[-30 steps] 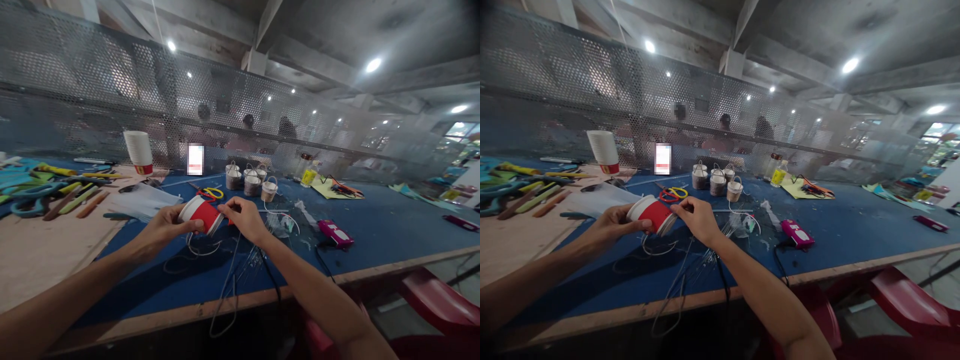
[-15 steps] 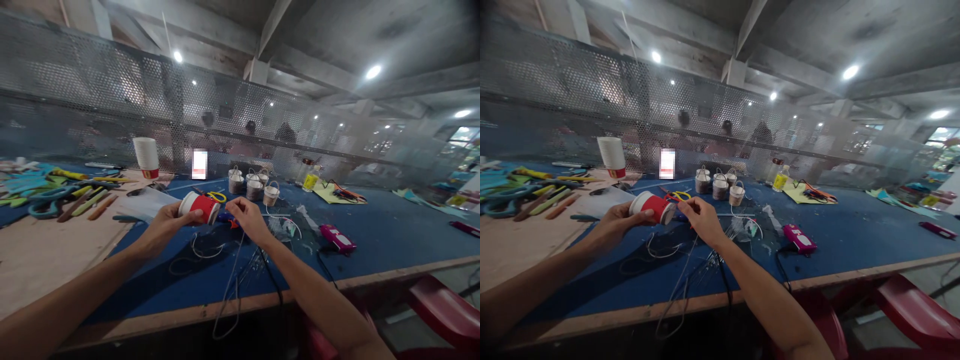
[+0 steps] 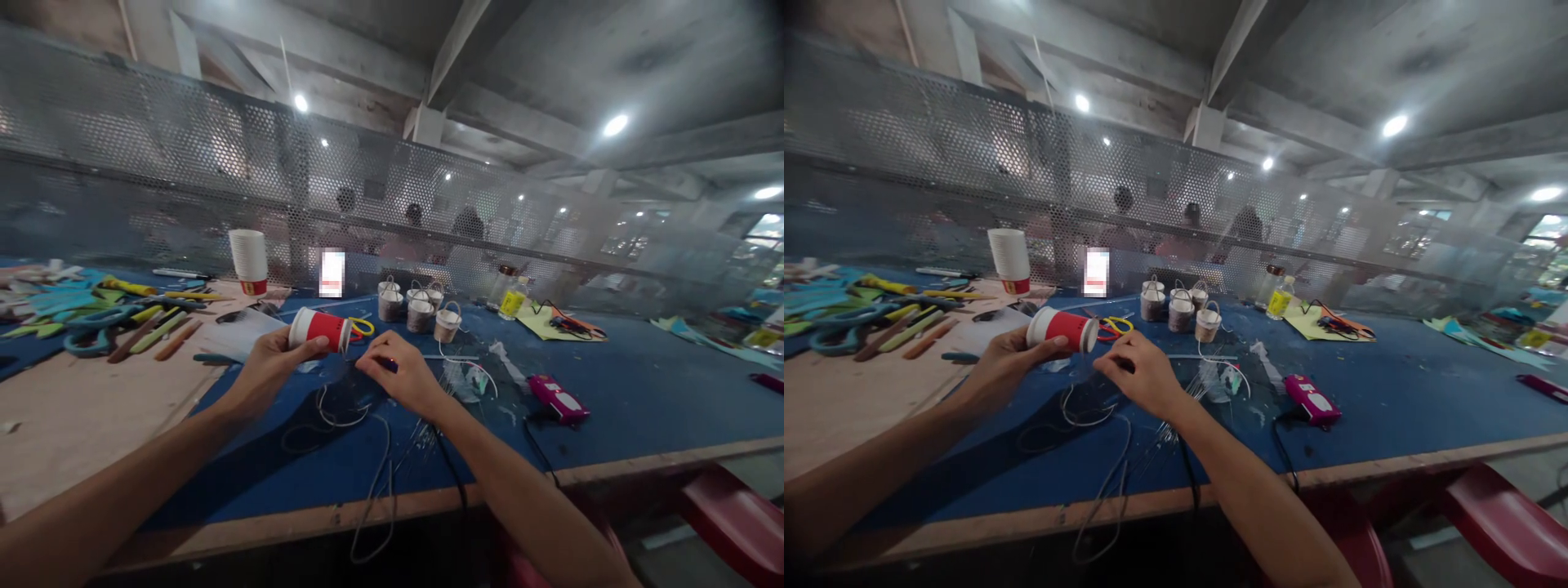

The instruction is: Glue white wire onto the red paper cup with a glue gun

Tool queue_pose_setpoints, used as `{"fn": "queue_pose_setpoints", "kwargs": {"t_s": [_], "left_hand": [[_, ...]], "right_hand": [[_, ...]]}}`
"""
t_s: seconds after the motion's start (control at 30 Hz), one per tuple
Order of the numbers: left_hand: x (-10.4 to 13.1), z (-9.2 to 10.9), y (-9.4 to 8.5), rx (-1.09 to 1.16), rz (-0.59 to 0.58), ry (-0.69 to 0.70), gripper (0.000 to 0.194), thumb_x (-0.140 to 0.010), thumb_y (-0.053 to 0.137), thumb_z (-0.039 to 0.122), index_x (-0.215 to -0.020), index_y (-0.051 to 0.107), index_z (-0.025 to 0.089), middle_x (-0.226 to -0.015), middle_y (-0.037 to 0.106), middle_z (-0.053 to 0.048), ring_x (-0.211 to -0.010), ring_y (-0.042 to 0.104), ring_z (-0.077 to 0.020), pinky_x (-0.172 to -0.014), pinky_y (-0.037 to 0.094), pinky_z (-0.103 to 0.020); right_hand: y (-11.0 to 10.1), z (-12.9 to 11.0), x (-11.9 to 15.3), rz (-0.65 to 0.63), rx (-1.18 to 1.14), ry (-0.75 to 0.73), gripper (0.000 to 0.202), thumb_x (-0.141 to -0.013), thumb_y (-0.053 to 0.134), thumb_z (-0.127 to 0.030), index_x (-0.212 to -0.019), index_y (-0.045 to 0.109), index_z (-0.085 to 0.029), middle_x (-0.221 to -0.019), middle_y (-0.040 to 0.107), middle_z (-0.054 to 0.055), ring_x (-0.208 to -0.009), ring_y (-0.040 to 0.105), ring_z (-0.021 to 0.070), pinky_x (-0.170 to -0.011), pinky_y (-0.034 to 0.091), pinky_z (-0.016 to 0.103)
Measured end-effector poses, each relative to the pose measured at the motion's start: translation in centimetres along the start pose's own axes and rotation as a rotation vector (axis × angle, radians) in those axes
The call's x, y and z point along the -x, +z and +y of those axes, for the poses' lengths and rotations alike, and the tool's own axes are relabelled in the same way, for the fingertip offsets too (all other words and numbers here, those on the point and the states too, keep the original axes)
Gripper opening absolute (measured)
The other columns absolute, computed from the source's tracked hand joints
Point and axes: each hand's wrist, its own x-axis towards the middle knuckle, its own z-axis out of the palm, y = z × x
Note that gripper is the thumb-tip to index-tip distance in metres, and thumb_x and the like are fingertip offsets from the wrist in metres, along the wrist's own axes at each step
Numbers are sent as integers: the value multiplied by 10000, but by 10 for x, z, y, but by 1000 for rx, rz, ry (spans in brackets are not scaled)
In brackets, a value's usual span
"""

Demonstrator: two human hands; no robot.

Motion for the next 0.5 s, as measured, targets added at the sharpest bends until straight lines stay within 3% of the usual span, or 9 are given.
{"fn": "queue_pose_setpoints", "kwargs": {"t_s": [0.07, 0.13, 0.27, 0.37, 0.5], "left_hand": [[-1, -1, -1, 6, 12, 17, 259, -721, 827, 354, -914, 760, 195, -810, 774, -23, -736, 688, -163, -716, 536, -233], [-2, -2, -2, 21, 30, 27, 283, -709, 836, 351, -936, 762, 199, -819, 771, -22, -745, 689, -169, -736, 543, -251], [-5, -4, -4, 65, 62, 54, 303, -688, 849, 341, -944, 765, 203, -859, 766, -28, -775, 690, -181, -781, 551, -289], [-7, -6, -6, 101, 63, 60, 314, -690, 844, 340, -954, 762, 192, -895, 767, -39, -811, 691, -191, -816, 551, -306], [-4, -5, -10, 156, 74, 40, 343, -656, 859, 331, -942, 754, 173, -899, 769, -49, -821, 699, -205, -839, 558, -339]], "right_hand": [[-7, 10, -2, 83, 187, 115, 280, -958, 540, -427, -888, 681, -196, -983, 651, 48, -846, 622, 142, -780, 463, 264], [-14, 22, -3, 78, 397, 291, 266, -944, 548, -447, -916, 662, -208, -947, 675, 40, -822, 634, 164, -758, 453, 281], [-21, 44, -1, -220, 645, 556, 405, -885, 548, -595, -873, 666, -209, -862, 716, 67, -844, 671, 241, -748, 448, 320], [-17, 52, 0, -356, 666, 618, 499, -824, 557, -676, -808, 687, -194, -880, 731, 113, -861, 683, 283, -712, 443, 321], [-12, 52, -1, -317, 563, 664, 424, -803, 617, -582, -681, 681, -181, -795, 728, 108, -801, 685, 260, -650, 414, 282]]}}
